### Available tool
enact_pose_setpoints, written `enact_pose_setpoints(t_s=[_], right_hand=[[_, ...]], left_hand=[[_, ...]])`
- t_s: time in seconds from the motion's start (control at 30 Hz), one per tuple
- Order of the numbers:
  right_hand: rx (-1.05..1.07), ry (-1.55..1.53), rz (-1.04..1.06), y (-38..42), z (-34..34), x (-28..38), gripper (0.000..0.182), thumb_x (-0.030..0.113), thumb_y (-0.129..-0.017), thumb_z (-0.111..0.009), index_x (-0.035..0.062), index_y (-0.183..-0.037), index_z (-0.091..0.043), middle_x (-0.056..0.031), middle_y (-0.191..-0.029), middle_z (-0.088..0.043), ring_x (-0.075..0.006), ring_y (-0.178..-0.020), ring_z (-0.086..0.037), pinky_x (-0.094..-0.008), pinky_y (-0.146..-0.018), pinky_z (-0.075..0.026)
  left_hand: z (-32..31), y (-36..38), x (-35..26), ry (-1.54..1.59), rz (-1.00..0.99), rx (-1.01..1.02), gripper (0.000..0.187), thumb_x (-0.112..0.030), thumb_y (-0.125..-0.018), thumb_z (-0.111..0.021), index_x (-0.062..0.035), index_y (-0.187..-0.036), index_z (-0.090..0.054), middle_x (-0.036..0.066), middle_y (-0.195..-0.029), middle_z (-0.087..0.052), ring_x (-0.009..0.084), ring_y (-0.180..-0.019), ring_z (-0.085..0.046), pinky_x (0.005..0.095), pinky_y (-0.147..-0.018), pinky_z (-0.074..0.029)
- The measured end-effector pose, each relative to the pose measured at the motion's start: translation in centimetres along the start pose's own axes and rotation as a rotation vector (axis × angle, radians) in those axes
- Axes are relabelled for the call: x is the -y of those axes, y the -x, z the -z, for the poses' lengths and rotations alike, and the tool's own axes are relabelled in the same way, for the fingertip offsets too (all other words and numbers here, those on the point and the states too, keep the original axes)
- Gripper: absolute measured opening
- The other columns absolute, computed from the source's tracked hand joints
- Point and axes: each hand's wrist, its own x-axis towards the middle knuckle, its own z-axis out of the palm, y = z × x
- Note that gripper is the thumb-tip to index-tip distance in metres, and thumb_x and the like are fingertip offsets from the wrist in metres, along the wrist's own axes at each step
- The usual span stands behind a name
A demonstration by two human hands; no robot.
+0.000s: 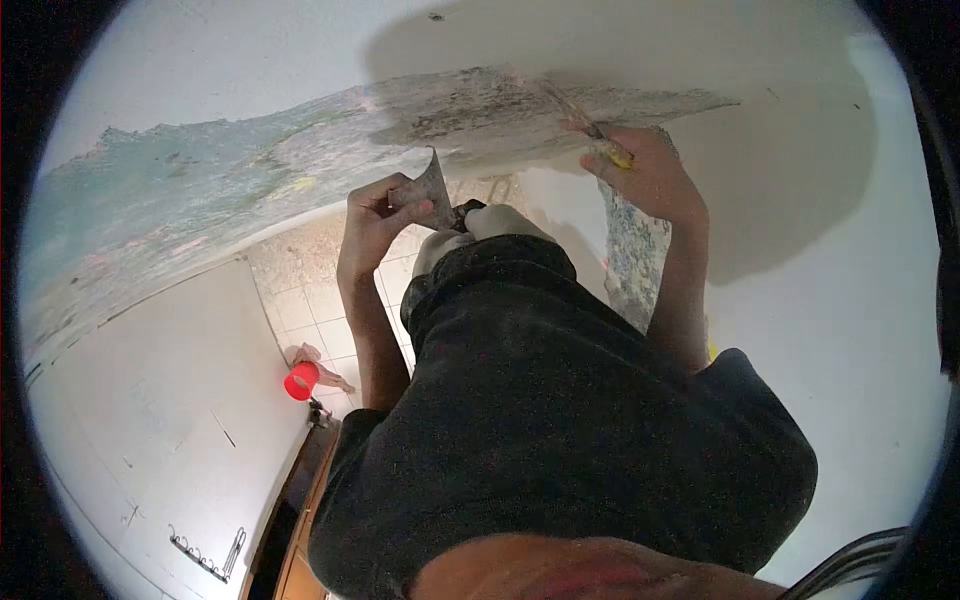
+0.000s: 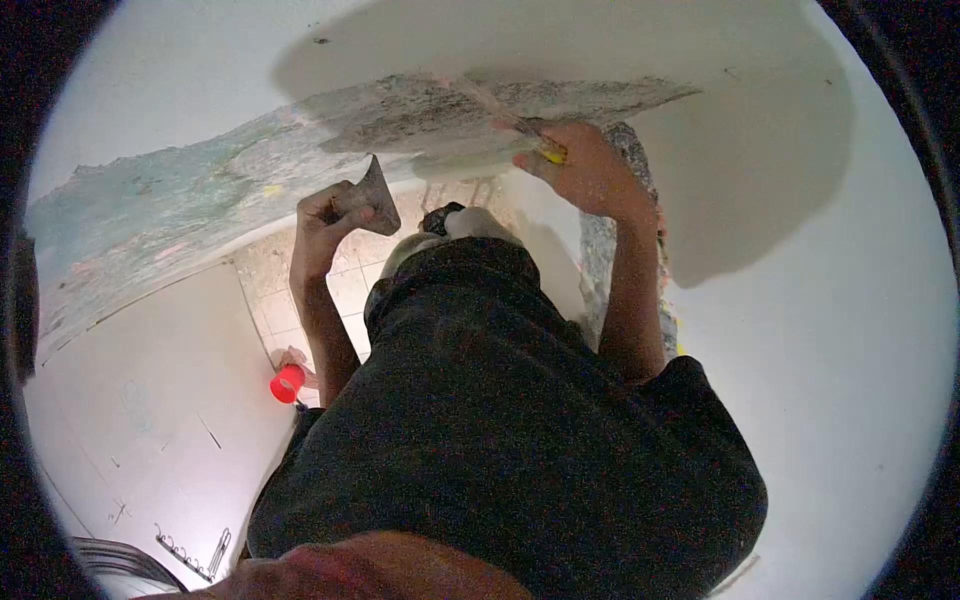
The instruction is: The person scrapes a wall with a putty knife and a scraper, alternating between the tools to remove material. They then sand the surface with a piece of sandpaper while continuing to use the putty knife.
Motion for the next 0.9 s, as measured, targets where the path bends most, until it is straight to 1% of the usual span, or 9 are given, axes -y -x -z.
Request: enact_pose_setpoints(t_s=[0.1,0.2,0.4,0.5,0.63,0.7,0.77,0.8,0.9], right_hand=[[-0.082,-0.229,0.190,0.4,-0.1,0.1,0.041,0.027,-0.088,-0.067,0.0197,-0.128,-0.063,-0.0101,-0.089,-0.067,-0.0179,-0.081,-0.057,-0.0349,-0.081,-0.048],[-0.055,-0.088,0.159,-1.3,-1.7,-0.2,0.040,0.025,-0.088,-0.068,0.0209,-0.128,-0.063,-0.0061,-0.084,-0.066,-0.0154,-0.074,-0.055,-0.0342,-0.077,-0.048],[-0.041,-0.245,0.166,0.6,0.8,1.9,0.039,0.024,-0.089,-0.068,0.0196,-0.127,-0.064,-0.0024,-0.070,-0.056,-0.0112,-0.068,-0.050,-0.0307,-0.069,-0.046],[-0.015,-0.270,0.042,0.7,-0.5,1.4,0.040,0.028,-0.088,-0.067,0.0182,-0.126,-0.064,-0.0110,-0.086,-0.069,-0.0159,-0.074,-0.057,-0.0363,-0.072,-0.049],[-0.029,-0.641,0.210,-0.6,-4.8,-1.4,0.040,0.037,-0.095,-0.059,0.0117,-0.126,-0.063,-0.0043,-0.069,-0.062,-0.0112,-0.056,-0.050,-0.0303,-0.056,-0.046],[0.094,-1.051,0.320,-2.6,-8.4,-3.3,0.045,0.042,-0.099,-0.053,0.0042,-0.120,-0.065,-0.0009,-0.059,-0.055,-0.0085,-0.047,-0.044,-0.0266,-0.046,-0.042],[0.005,-1.157,0.389,-4.1,-11.7,-2.7,0.053,0.047,-0.101,-0.045,-0.0023,-0.103,-0.066,0.0029,-0.049,-0.044,-0.0060,-0.039,-0.038,-0.0237,-0.038,-0.033],[-0.080,-1.158,0.387,-4.4,-12.6,-1.7,0.050,0.043,-0.102,-0.043,-0.0004,-0.086,-0.063,0.0016,-0.049,-0.045,-0.0075,-0.041,-0.043,-0.0254,-0.040,-0.037],[-0.227,-1.191,0.514,-7.4,-16.6,-2.0,0.049,0.038,-0.103,-0.041,0.0008,-0.079,-0.061,0.0000,-0.050,-0.048,-0.0082,-0.041,-0.045,-0.0260,-0.041,-0.039]], left_hand=[[-0.2,0.3,-0.9,-0.029,-0.001,-0.032,0.010,0.002,-0.080,-0.074,0.0026,-0.087,-0.067,0.002,-0.078,-0.066,0.0081,-0.075,-0.062,0.0256,-0.067,-0.052],[-0.2,0.5,-0.3,-0.019,0.023,-0.008,0.011,0.002,-0.080,-0.074,0.0027,-0.088,-0.066,0.002,-0.079,-0.067,0.0073,-0.076,-0.062,0.0258,-0.068,-0.053],[-0.1,1.1,-0.6,-0.017,0.024,-0.069,0.013,0.002,-0.079,-0.076,0.0034,-0.089,-0.067,0.002,-0.080,-0.066,0.0076,-0.077,-0.061,0.0262,-0.069,-0.053],[-0.3,1.0,-0.4,0.004,0.028,-0.052,0.014,0.001,-0.079,-0.076,0.0035,-0.089,-0.067,0.001,-0.079,-0.065,0.0077,-0.076,-0.061,0.0261,-0.069,-0.052],[-0.1,0.7,-0.1,-0.006,0.054,-0.059,0.014,0.001,-0.079,-0.076,0.0036,-0.089,-0.067,0.001,-0.078,-0.065,0.0075,-0.074,-0.060,0.0258,-0.068,-0.051],[0.0,0.6,-0.5,-0.053,0.048,-0.043,0.014,0.001,-0.079,-0.076,0.0035,-0.089,-0.067,0.001,-0.079,-0.065,0.0075,-0.074,-0.059,0.0255,-0.068,-0.050],[0.0,0.4,-0.7,-0.064,0.036,-0.045,0.013,0.000,-0.079,-0.076,0.0034,-0.088,-0.067,0.001,-0.079,-0.065,0.0074,-0.074,-0.059,0.0252,-0.068,-0.050],[0.2,0.5,-0.6,-0.052,0.035,-0.055,0.013,0.001,-0.079,-0.076,0.0034,-0.088,-0.067,0.001,-0.079,-0.065,0.0073,-0.074,-0.059,0.0251,-0.068,-0.050],[0.3,0.7,-0.6,-0.054,0.050,-0.067,0.012,0.001,-0.080,-0.076,0.0034,-0.087,-0.067,0.001,-0.078,-0.064,0.0075,-0.074,-0.059,0.0250,-0.068,-0.050]])
